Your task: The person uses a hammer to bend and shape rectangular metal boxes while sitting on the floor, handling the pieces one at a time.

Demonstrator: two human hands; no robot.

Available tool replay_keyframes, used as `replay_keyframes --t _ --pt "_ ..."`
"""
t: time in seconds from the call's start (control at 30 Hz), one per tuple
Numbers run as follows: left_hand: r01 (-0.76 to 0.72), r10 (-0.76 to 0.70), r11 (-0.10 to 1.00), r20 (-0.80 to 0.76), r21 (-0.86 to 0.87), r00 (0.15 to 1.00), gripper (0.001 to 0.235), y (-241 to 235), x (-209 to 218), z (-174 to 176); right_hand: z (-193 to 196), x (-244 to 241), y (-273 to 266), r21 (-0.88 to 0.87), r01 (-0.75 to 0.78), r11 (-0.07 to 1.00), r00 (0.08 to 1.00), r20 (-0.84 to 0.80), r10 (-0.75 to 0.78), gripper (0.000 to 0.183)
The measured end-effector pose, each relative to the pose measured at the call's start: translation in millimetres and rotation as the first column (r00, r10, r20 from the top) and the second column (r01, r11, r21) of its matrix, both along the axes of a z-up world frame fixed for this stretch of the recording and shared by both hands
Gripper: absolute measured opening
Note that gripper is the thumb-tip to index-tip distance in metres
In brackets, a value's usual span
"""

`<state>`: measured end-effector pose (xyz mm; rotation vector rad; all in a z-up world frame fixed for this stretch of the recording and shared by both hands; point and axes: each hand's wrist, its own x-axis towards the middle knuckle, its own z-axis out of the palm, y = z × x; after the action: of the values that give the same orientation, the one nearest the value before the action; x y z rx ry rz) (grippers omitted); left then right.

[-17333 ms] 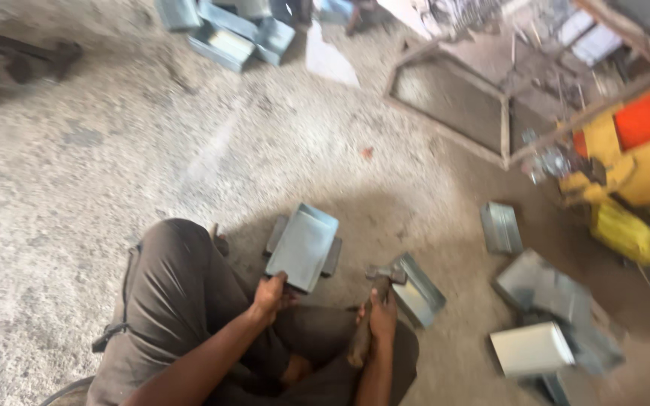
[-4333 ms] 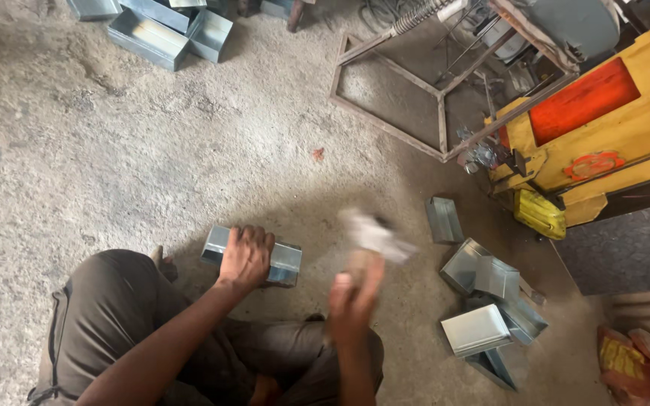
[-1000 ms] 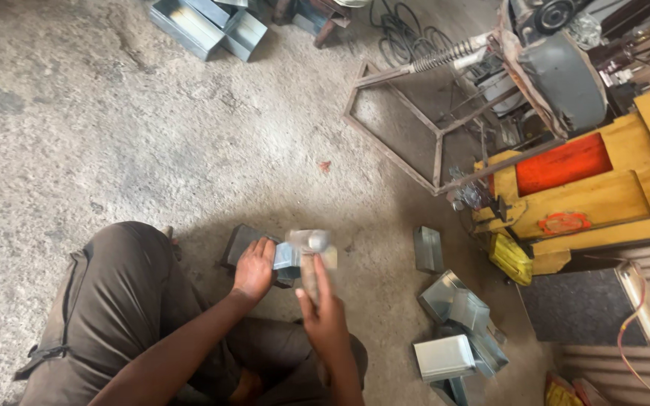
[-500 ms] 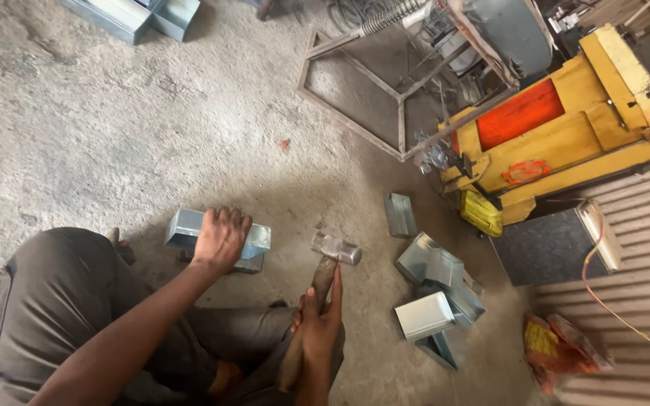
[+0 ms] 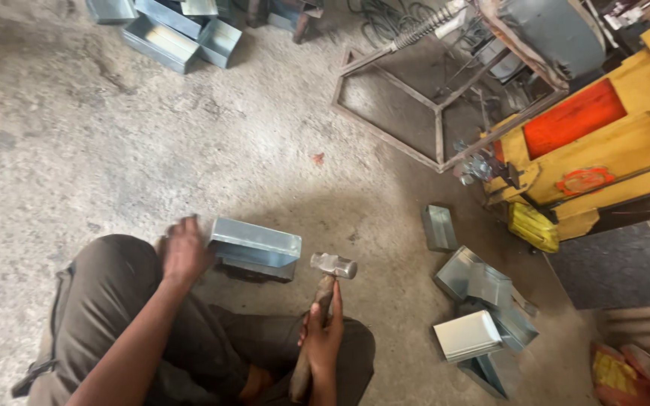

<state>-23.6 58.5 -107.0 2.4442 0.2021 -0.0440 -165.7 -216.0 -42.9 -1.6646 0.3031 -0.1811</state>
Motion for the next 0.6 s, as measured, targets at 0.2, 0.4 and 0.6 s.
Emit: replay_keyframes --t 0.2,0.4,0.6 --pt "0.371 -0.390 0.745 -0.089 0.554 0.916 0.039 -60.6 10.9 -77.4 45.2 -2.1 19.6 -0.074 0.041 0.996 0.993 0.114 -0.033 0.070" --pt "0.081 -0.115 0.982 0.199 0.172 0.973 0.058 -81.1 5.9 -88.6 124.7 14.1 35.2 -0.057 0.009 0.998 0.856 0.516 0.022 0.072" --pt "0.089 -0.117 0.971 0.115 0.223 0.987 0.058 -84.0 4.0 -75.7 106.0 72.7 62.5 -0.111 -0.056 0.992 0.742 0.660 0.116 0.071"
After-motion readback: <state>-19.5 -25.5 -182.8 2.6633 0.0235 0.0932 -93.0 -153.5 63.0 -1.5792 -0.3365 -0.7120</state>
